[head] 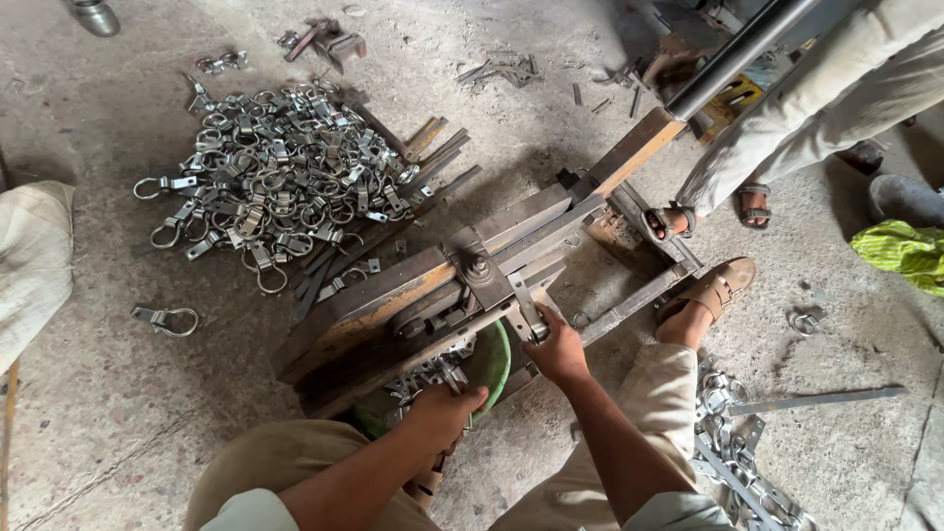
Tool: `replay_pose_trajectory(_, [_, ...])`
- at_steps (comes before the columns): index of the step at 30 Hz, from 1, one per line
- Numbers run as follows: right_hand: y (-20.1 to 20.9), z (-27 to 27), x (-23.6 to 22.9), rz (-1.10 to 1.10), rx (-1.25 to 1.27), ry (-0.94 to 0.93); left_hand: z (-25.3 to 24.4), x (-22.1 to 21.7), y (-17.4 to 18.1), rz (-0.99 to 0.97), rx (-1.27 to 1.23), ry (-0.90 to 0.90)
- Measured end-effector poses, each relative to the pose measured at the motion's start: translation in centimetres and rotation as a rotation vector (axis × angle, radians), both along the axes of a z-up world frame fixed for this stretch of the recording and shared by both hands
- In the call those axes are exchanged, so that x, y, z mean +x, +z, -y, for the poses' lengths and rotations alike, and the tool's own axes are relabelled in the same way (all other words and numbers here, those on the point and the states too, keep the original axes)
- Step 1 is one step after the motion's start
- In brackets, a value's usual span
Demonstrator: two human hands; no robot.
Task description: The person operates a manual lever press machine to shape metal hardware components. They pick up metal pieces from a pile on the floor, place them into the machine's die, and pull a long lever to activate the press. The finished components are collected in a green bucket placed beneath the machine.
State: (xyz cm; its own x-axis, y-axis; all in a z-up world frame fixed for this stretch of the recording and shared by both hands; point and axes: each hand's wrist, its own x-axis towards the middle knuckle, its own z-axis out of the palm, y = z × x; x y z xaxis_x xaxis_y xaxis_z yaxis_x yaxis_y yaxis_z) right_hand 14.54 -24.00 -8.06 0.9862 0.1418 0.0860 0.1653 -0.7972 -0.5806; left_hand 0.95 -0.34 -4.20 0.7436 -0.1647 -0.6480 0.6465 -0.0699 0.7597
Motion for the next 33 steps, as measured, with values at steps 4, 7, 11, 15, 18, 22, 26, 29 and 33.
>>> replay_pose_trajectory(4, [0.8, -1.0, -0.4, -0.108, 0.036, -0.001, -0.3, 0.4, -0.7, 0.004, 0.07, -0.021])
replay_pose_trajectory(7, [1.1, -1.7, -0.9, -0.114, 0.05, 0.03, 0.0, 0.0, -0.1, -0.012, -0.004, 0.047])
replay_pose_trajectory(11, [1.6, -2.7, -1.7, -0.104, 0.003, 0.06, 0.3, -0.5, 0.7, -0.007, -0.07, 0.086])
replay_pose_trajectory(15, [2.2, -3.0, -2.1, -0.068, -0.023, 0.102, 0.7, -0.7, 0.5, -0.007, -0.107, 0.107])
replay_pose_trajectory(18, [2.2, -3.0, -2.0, -0.089, -0.037, 0.116, 0.8, -1.0, 0.6, -0.056, -0.195, 0.112])
replay_pose_trajectory(22, [2.1, -3.2, -2.2, -0.1, -0.072, 0.116, 0.8, -1.1, 1.6, -0.093, -0.191, 0.108])
replay_pose_trajectory(26, [2.0, -3.7, -2.3, -0.12, -0.079, 0.085, 0.4, -1.0, 2.6, -0.101, -0.174, 0.085])
replay_pose_trajectory(29, [1.7, -3.9, -2.7, -0.122, -0.069, 0.063, 0.5, -1.2, 2.7, -0.109, -0.153, 0.087])
replay_pose_trajectory(33, [1.8, -3.7, -2.6, -0.04, -0.096, 0.09, 0.6, -1.2, 2.1, -0.146, -0.162, 0.103])
